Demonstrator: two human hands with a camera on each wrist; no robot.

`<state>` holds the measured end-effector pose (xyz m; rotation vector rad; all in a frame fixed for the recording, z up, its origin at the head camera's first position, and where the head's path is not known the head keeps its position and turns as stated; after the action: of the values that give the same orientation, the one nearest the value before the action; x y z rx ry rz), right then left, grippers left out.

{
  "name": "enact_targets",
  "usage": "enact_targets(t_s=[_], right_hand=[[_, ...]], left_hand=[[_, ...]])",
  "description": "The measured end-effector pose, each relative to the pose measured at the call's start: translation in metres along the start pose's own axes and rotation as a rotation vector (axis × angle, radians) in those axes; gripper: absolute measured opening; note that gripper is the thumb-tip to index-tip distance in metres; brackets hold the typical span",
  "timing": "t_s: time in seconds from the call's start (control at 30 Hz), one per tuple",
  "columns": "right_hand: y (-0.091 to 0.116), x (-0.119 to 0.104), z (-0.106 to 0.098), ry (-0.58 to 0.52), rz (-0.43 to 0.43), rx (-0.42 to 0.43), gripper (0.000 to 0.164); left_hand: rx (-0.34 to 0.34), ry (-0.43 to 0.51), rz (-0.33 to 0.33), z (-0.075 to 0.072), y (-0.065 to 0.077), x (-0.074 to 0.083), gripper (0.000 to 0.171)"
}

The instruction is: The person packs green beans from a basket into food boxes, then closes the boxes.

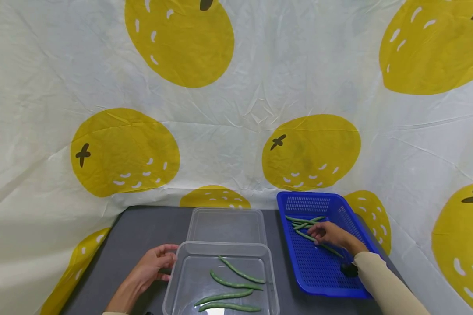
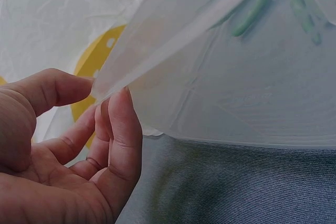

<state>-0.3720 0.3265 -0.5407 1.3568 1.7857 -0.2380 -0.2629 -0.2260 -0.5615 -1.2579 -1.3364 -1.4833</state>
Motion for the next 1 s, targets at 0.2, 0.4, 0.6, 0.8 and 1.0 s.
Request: enact_targets(t_s=[0.2,0.4,0.6,0.8,1.0], right_hand=[[0.0,0.008,0.0,0.033,0.035,0.034,0.025],[0.002,0.003,0.001,0.093,-0.002,0.045,0.017],[0.008,-0.008,0.0,0.171,-0.038,0.051,0.013],[0.013,-0.024,-0.005,0.198,-0.048,0.082,0.014],[0.018,-0.036,-0.011,0.184,-0.071,0.118,0.017]], left_hand=[[-0.008,0.004,-0.002,0.001,0.001,-0.001,0.055],[-0.007,0.003,-0.01,0.0,0.0,-0.001,0.055],[-0.007,0.0,-0.019,0.0,-0.001,-0.001,0.056],[-0.002,-0.004,-0.021,-0.001,-0.001,-0.002,0.055],[-0.003,-0.001,-0.014,-0.001,-0.002,-0.002,0.055]])
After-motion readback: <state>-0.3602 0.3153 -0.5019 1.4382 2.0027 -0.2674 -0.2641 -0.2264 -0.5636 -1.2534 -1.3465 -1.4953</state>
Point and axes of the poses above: each hand's wrist, its own y-axis away from the middle knuckle, its own z-axis out of the palm, x = y × z, the point moved 9 cm from there along -y, towards the middle knuckle, and after that the axes turned 7 degrees about z, right-handed, at the moved point
